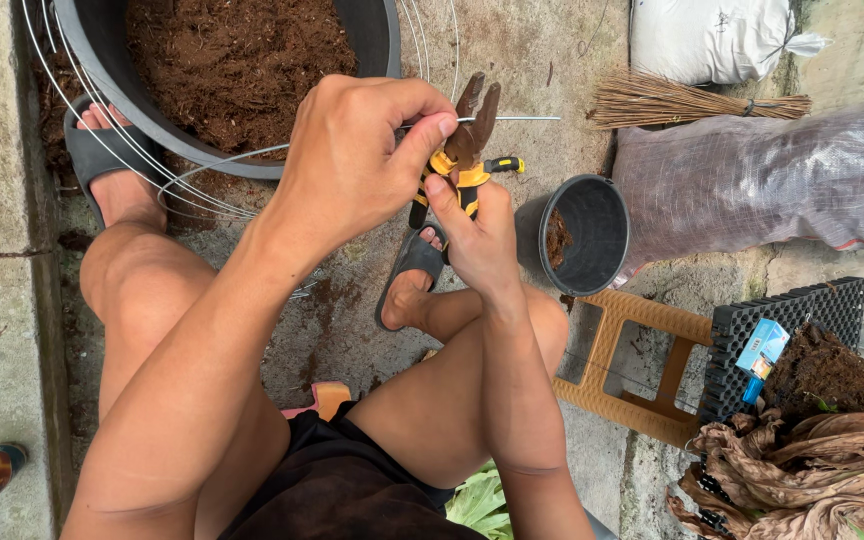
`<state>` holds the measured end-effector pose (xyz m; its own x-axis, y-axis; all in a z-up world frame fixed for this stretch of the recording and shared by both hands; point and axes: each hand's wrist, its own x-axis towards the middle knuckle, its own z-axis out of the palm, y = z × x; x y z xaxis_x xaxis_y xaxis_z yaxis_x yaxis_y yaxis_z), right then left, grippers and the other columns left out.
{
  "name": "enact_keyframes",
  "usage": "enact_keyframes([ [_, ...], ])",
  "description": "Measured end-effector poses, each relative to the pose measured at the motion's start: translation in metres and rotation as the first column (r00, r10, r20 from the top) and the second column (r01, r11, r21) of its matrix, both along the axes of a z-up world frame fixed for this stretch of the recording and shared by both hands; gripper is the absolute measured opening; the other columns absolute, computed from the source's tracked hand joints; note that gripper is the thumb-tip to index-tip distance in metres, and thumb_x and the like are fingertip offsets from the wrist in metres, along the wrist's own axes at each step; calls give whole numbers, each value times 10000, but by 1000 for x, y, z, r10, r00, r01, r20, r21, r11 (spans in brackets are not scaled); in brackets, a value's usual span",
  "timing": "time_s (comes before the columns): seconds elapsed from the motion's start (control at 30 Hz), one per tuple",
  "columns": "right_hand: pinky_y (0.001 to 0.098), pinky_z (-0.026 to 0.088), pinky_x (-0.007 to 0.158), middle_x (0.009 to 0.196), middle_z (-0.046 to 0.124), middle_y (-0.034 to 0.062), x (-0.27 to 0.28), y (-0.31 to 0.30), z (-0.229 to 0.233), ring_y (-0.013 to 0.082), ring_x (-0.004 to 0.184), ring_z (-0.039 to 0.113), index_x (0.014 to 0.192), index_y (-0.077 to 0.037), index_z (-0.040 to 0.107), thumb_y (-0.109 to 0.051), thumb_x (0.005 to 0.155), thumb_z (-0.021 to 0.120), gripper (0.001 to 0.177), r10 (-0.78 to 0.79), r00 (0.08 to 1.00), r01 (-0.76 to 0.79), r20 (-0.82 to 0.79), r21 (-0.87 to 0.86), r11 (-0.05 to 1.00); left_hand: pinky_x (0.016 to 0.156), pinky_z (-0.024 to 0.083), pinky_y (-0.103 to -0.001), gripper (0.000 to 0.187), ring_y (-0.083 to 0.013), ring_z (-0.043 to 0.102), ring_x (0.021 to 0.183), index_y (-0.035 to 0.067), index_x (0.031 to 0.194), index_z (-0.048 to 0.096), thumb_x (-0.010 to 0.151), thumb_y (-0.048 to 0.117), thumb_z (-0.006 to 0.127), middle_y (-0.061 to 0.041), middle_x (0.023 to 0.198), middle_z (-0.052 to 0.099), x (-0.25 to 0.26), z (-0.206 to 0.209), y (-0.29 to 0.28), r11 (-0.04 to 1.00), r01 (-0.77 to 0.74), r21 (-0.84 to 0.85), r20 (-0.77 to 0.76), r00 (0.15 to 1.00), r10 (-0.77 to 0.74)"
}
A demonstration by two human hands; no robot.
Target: The person constructs a plant pot hanger by cutting lengths of thick metal wire and bending them using pliers.
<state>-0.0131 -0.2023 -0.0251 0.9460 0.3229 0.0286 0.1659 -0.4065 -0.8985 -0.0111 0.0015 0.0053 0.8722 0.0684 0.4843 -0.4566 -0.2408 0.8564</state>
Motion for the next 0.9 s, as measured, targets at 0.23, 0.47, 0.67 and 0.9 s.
enact_keyframes([
  [0.23,239,489,548,742,582,-50,-2,0,2,28,667,526,962,-14,659,-245,1055,661,250,-17,995,16,-97,-5,1000,618,521,-352,88,-256,708,678,17,1015,751,988,99,736,-123,854,738,-2,0,2,1000,-22,-2,8,1000,22],
  [0.47,234,494,602,833,578,-57,-5,-3,4,23,749,525,1025,-20,629,-219,1089,628,209,45,994,-37,-101,83,996,672,550,-370,67,-287,729,759,36,1015,749,991,98,739,-116,869,732,-9,6,1,999,-44,11,53,998,43],
  [0.67,248,481,683,873,642,-42,-7,-7,11,48,776,570,1121,-8,643,-240,1109,586,239,152,987,-144,-53,124,982,646,546,-377,57,-299,719,742,51,1009,750,981,94,725,-105,853,725,-19,13,-6,996,-94,13,52,994,93],
  [0.9,291,489,770,965,657,26,-8,3,21,105,878,594,1168,5,646,-243,1116,621,254,80,987,-76,141,-34,997,618,530,-378,47,-305,707,724,54,997,749,979,90,723,-106,841,721,-17,14,-5,996,-88,11,60,994,87],
])
